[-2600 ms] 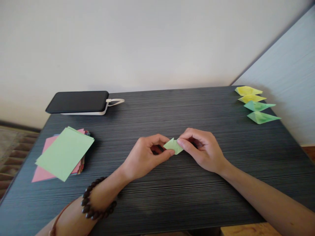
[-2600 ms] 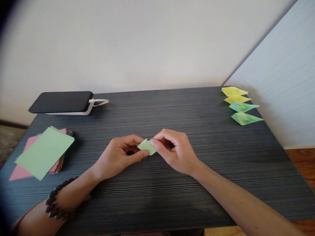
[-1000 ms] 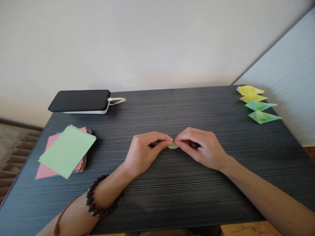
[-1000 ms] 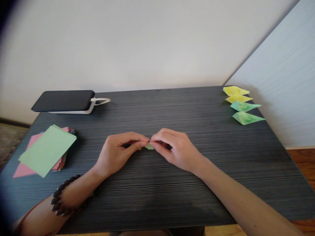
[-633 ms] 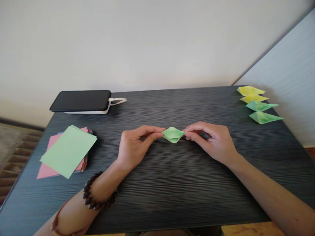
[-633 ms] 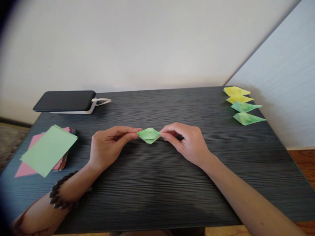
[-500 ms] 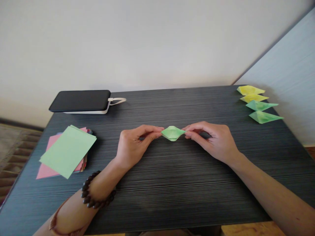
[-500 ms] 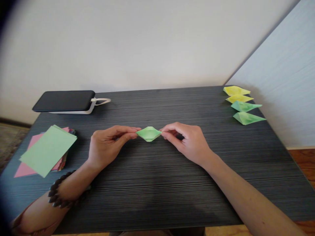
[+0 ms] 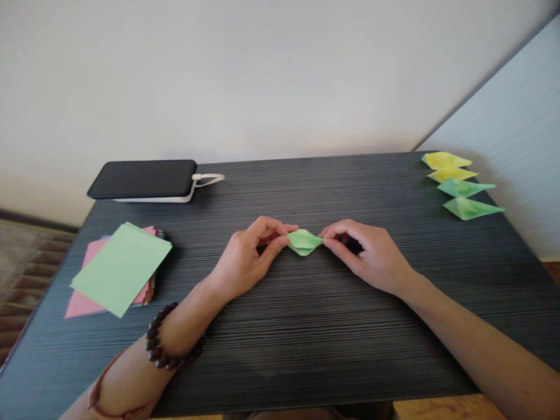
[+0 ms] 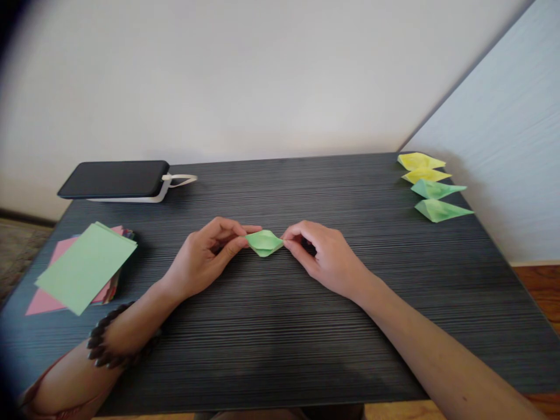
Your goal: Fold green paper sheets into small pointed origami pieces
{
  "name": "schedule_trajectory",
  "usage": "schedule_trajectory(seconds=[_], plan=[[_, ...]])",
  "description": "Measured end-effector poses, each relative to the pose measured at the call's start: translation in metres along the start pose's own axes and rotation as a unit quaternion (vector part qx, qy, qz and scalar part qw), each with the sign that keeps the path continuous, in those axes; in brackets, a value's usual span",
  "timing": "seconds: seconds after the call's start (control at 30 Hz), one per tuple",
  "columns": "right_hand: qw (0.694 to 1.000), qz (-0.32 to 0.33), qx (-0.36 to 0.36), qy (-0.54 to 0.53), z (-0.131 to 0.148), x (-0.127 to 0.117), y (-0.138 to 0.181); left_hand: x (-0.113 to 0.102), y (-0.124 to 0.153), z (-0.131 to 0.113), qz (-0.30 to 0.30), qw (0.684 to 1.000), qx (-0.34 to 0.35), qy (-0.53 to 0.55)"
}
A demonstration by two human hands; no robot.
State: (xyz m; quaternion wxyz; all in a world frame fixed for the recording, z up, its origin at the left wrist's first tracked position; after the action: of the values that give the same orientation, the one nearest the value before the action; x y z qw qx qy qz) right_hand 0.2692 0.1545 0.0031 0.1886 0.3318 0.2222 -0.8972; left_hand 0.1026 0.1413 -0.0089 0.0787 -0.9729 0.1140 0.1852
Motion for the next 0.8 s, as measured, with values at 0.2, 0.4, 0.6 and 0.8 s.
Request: schedule_trajectory(seconds=[0.2,0.4,0.6,0.8], plan=[[0.999,-0.03,-0.037,0.011,0.008,0.0,0.003,0.006,0.002,-0.018,0.047,0.988,0.094,-0.114],[0.998,-0.037,-0.039,0.027,0.006,-0.004,0.003,0.001,0.0,-0.015,0.012,0.986,0.097,-0.136],[0.996,-0.026,-0.082,0.04,0.014,0.001,0.003,-0.001,0.002,-0.016,-0.001,0.985,0.097,-0.145],[0.989,-0.028,-0.138,0.044,0.021,0.003,0.004,-0.001,0.004,-0.023,-0.024,0.978,0.125,-0.163]])
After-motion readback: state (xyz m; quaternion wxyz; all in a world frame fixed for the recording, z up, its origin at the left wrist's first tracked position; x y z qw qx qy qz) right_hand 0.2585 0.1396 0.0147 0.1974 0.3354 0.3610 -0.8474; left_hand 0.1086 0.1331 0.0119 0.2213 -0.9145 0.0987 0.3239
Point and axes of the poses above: each hand's wrist, its own y-axis away from the middle knuckle, its own x-axis out of the palm, z = x × y, the point moved 8 cm from there along -y, towards the middle knuckle, and after that the axes turned 3 degrees about -z, right-handed, at the moved point
